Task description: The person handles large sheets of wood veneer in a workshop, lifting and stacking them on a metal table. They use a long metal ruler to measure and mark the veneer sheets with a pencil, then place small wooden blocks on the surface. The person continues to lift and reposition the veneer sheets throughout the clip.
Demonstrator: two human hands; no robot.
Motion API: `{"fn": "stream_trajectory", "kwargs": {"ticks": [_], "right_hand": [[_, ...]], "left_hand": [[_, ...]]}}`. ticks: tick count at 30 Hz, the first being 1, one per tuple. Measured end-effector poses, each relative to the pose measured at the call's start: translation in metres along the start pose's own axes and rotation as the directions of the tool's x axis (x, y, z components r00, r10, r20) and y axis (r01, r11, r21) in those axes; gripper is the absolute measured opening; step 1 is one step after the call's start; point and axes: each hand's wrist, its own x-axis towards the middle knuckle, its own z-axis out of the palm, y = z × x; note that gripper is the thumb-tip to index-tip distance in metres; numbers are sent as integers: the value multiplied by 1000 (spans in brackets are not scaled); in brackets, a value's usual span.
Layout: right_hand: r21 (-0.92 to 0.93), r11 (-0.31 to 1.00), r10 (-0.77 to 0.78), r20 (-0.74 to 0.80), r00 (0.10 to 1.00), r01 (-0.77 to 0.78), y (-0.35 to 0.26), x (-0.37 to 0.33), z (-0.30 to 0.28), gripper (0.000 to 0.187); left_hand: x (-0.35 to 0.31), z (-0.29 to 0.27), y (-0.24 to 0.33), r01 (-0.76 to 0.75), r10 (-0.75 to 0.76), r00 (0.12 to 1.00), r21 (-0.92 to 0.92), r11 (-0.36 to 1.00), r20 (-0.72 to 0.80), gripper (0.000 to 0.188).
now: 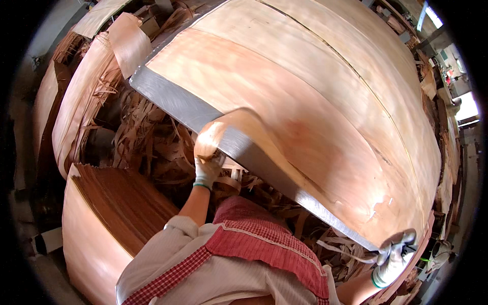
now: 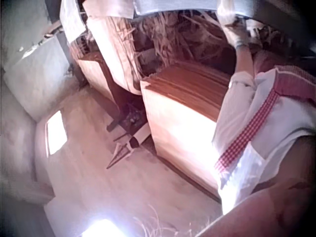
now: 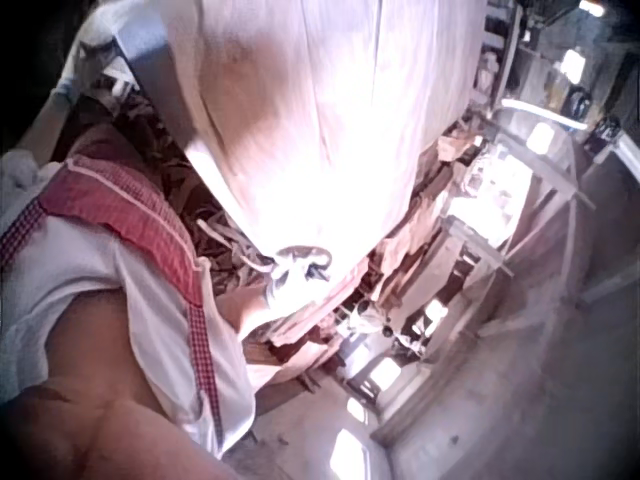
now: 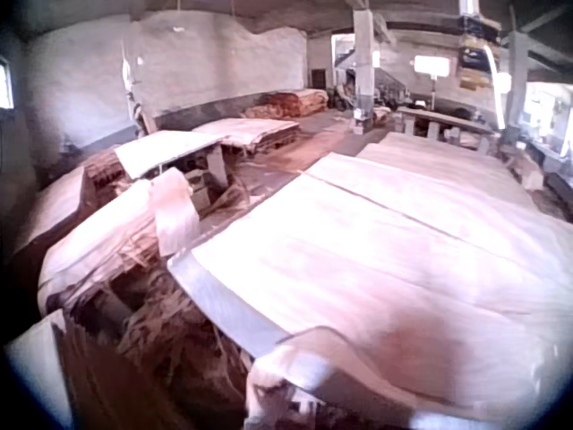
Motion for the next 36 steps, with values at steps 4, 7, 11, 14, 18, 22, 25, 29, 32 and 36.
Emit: {"fn": "stream_trajectory", "kwargs": {"ticks": [4,7,11,14,18,22,25,29,32,36], "right_hand": [[-12,1000,28,-2,1000,-28,-12,15,54,32],[-4,998,55,5,998,-55,-11,19,69,31],[11,998,69,-37,997,-69,-6,19,83,31],[38,998,57,35,998,-58,0,22,95,33],[206,973,78,145,986,-107,19,39,113,35],[282,957,41,93,995,-66,19,34,136,33],[281,957,58,30,998,-64,20,20,148,32],[360,933,19,-59,998,3,23,5,193,34],[365,930,2,-111,994,39,5,5,258,32],[347,934,-37,-145,989,86,-21,-6,313,33]], "left_hand": [[45,12,60,-148,117,957,-101,984,-264,51],[65,-13,106,-236,209,936,-65,970,-284,37],[47,30,147,-432,474,870,255,865,-134,29],[8,129,162,-521,526,845,383,763,103,17],[9,186,203,-472,407,878,313,824,252,5],[30,218,229,-326,153,864,302,896,480,3],[29,249,226,-214,-20,859,393,894,511,25],[77,212,257,-169,-105,915,606,777,390,49],[109,181,289,30,-140,987,761,648,79,41],[106,203,311,96,-58,995,807,583,-77,45]]}}
